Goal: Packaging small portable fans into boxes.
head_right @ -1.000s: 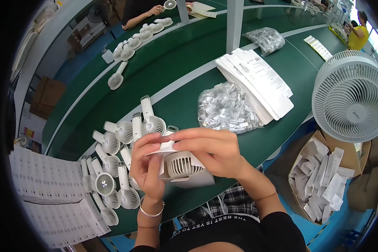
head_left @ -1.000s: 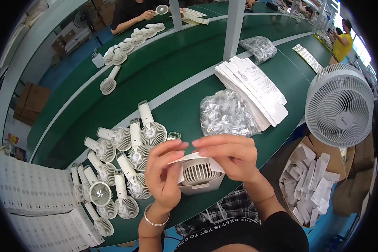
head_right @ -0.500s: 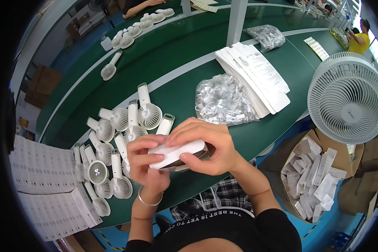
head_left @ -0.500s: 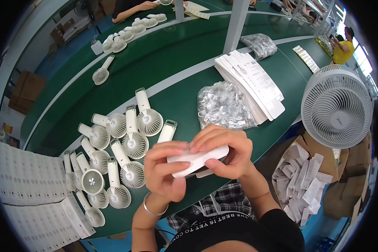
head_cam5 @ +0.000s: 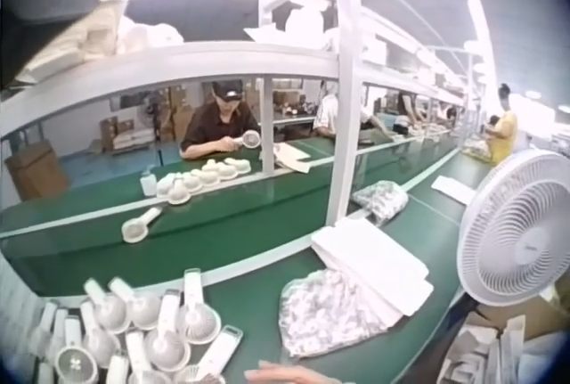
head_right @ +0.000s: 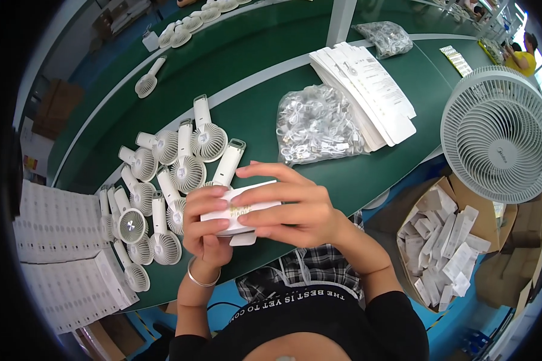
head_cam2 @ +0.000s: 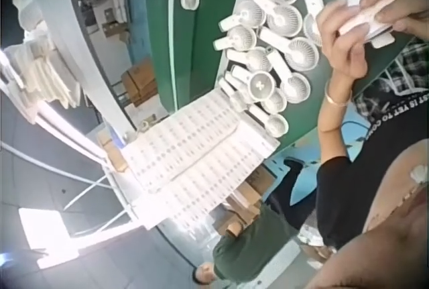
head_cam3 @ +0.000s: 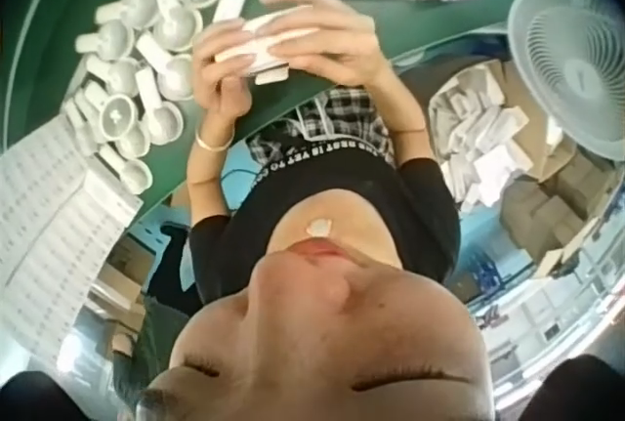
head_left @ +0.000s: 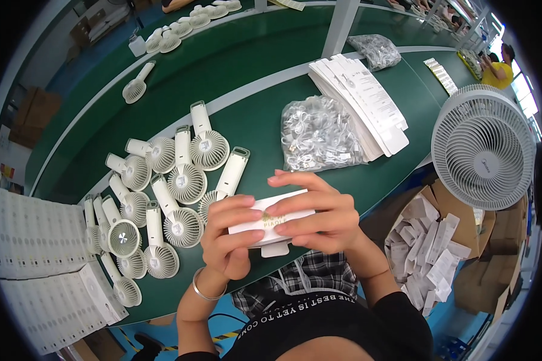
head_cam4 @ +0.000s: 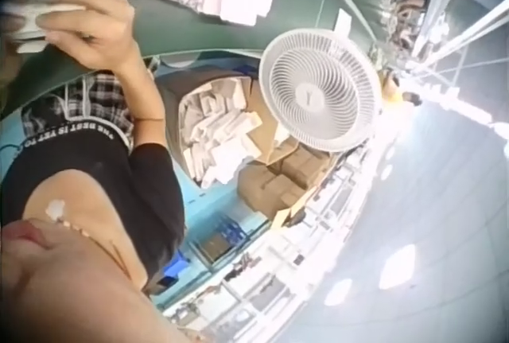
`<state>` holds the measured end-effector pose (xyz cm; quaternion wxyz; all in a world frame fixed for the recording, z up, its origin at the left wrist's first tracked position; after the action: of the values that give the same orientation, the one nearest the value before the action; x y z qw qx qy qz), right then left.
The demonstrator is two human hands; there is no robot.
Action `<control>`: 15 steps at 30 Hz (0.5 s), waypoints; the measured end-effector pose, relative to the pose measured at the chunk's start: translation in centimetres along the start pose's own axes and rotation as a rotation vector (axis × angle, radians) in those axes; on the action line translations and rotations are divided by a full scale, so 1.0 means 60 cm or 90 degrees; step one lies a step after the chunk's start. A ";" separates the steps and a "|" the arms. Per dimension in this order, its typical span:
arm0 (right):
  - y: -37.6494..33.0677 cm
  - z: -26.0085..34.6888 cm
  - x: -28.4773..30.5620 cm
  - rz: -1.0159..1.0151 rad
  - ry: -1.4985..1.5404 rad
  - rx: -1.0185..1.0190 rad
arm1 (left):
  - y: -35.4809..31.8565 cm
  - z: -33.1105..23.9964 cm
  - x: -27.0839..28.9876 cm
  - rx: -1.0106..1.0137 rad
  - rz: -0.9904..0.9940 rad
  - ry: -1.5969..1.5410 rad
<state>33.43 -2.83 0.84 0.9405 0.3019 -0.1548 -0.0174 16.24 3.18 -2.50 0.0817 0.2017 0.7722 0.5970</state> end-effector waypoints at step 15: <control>0.004 0.005 -0.014 0.065 -0.043 -0.016 | -0.031 0.009 0.005 -0.038 0.031 0.009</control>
<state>32.51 -2.70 1.00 0.9383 0.2808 -0.2012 0.0184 15.75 3.37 -4.40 0.0675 0.2140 0.7496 0.6227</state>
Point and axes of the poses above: each hand's wrist, its own y-axis towards the middle knuckle, its own x-axis out of the back of the hand, z = x × y, the point moved 3 cm from there along y, towards the middle knuckle, and after that the axes turned 15 degrees about -x, right-handed, at the moved point
